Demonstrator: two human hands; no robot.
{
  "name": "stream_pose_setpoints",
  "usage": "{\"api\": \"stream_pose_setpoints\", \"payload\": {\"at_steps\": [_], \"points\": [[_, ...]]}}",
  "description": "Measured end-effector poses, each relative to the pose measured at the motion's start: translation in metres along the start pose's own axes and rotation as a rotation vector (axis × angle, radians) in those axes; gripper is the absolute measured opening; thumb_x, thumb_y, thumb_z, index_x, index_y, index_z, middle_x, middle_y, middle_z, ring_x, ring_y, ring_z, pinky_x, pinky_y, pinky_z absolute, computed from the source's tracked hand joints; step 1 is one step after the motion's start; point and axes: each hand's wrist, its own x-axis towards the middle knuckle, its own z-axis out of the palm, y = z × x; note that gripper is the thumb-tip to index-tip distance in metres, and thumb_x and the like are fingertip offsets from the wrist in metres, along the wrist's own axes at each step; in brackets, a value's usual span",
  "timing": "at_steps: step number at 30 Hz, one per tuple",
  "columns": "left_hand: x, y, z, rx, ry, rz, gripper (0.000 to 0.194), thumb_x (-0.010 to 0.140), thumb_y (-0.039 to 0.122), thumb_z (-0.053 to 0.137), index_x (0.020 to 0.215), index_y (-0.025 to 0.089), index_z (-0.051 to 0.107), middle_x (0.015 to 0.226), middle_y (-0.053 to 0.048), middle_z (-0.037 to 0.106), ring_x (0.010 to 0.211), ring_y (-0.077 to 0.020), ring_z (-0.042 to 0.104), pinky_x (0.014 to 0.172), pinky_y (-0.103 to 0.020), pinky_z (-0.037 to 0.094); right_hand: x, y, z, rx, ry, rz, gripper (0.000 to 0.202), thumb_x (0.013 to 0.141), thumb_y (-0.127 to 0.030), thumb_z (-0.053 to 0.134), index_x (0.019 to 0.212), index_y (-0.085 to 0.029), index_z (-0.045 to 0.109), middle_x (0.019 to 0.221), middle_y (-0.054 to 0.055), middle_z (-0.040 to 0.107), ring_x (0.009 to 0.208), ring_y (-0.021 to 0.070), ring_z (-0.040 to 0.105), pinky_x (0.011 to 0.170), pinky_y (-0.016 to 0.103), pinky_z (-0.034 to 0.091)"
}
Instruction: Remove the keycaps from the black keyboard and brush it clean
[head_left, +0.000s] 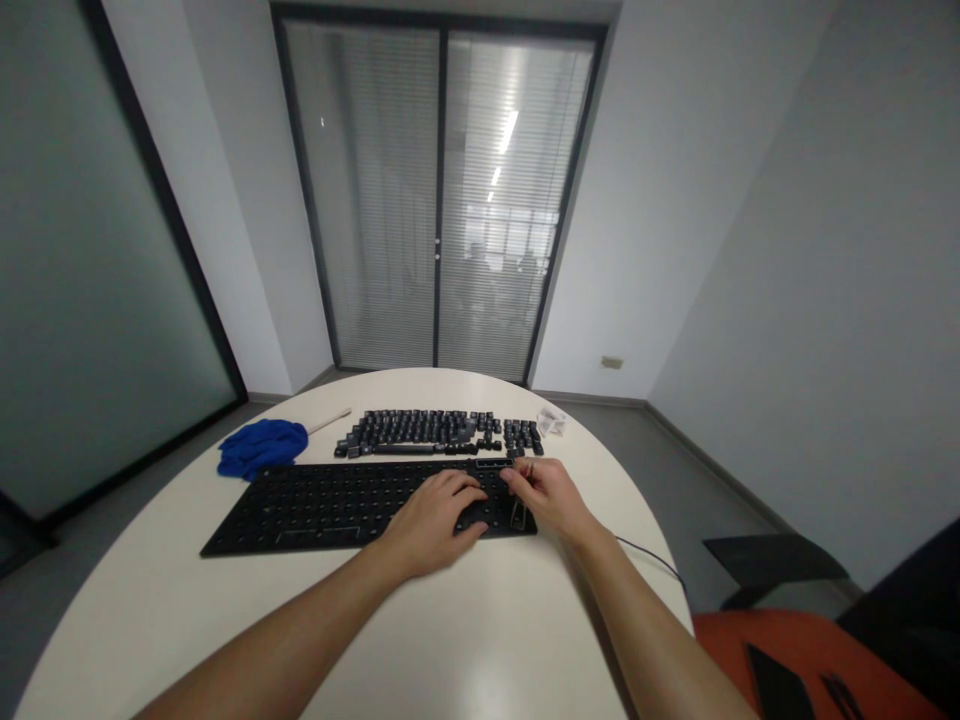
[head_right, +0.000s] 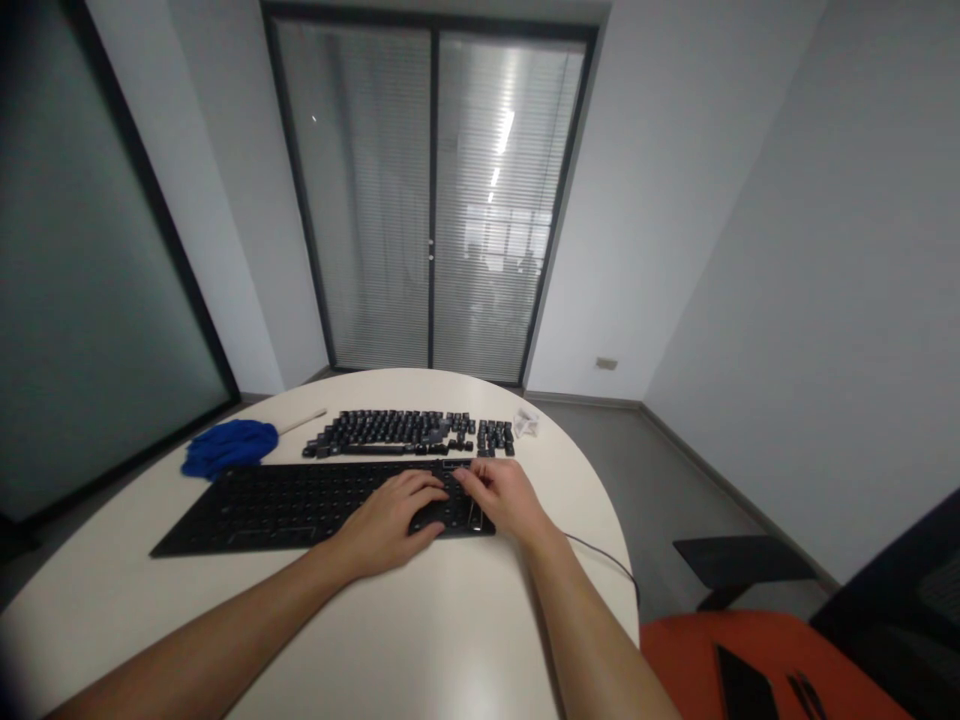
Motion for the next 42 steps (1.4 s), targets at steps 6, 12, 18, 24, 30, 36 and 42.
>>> {"api": "stream_pose_setpoints", "payload": {"at_steps": [6,12,18,24,30,36,42], "points": [[0.0,0.0,0.001,0.01,-0.006,-0.002,0.035,0.085,0.032,0.065,0.118,0.023,0.061,0.123,-0.007,0.061,0.12,-0.0261,0.05,0.106,-0.046,0.041,0.0,-0.006,0.0,-0.026,-0.027,-0.061,0.044,0.095,-0.044,0.05,0.06,-0.02,0.061,0.061,0.001,0.061,0.059,0.0137,0.055,0.061,0.025,0.039],[0.001,0.0,0.0,0.0,-0.005,0.003,0.034,0.085,0.032,0.064,0.118,0.024,0.061,0.121,-0.007,0.061,0.119,-0.0264,0.051,0.104,-0.046,0.042,0.001,0.008,0.005,0.22,0.02,0.173,0.051,0.092,-0.056,0.049,0.059,-0.018,0.06,0.049,-0.002,0.053,0.044,0.0111,0.044,0.045,0.023,0.033],[0.0,0.001,-0.001,0.005,-0.007,-0.005,0.033,0.085,0.032,0.064,0.117,0.023,0.062,0.122,-0.007,0.061,0.119,-0.0258,0.05,0.105,-0.045,0.042,0.001,0.016,0.004,0.334,-0.007,0.164,0.046,0.083,-0.055,0.062,0.057,-0.017,0.057,0.051,-0.001,0.053,0.048,0.0108,0.044,0.046,0.023,0.032],[0.0,0.0,0.0,0.007,-0.006,-0.009,0.034,0.085,0.031,0.064,0.118,0.022,0.062,0.121,-0.007,0.061,0.118,-0.0255,0.05,0.105,-0.045,0.042,0.001,0.013,0.004,0.21,0.018,0.039,0.043,0.081,-0.05,0.068,0.054,-0.018,0.06,0.054,0.0,0.056,0.053,0.0127,0.049,0.053,0.025,0.036],[0.0,-0.001,0.0,0.005,-0.008,-0.002,0.033,0.085,0.031,0.064,0.117,0.023,0.062,0.121,-0.007,0.061,0.119,-0.0262,0.05,0.105,-0.046,0.041,0.002,0.012,0.002,0.176,0.014,0.033,0.045,0.083,-0.051,0.066,0.053,-0.018,0.06,0.051,0.0,0.057,0.05,0.0127,0.049,0.051,0.025,0.036],[0.0,-0.002,0.002,0.011,-0.012,-0.003,0.037,0.085,0.032,0.065,0.121,0.023,0.06,0.124,-0.007,0.06,0.12,-0.0259,0.05,0.106,-0.046,0.04,0.0,0.002,0.001,-0.007,0.007,-0.089,0.044,0.091,-0.046,0.058,0.058,-0.018,0.06,0.056,0.001,0.06,0.054,0.0121,0.053,0.055,0.024,0.038],[0.0,-0.002,0.002,0.013,-0.008,0.007,0.039,0.085,0.032,0.065,0.123,0.024,0.059,0.124,-0.007,0.06,0.12,-0.0262,0.049,0.106,-0.045,0.041,-0.001,-0.005,0.003,-0.063,-0.001,-0.14,0.042,0.093,-0.043,0.056,0.06,-0.018,0.061,0.059,0.001,0.06,0.056,0.012,0.055,0.057,0.024,0.038]]}}
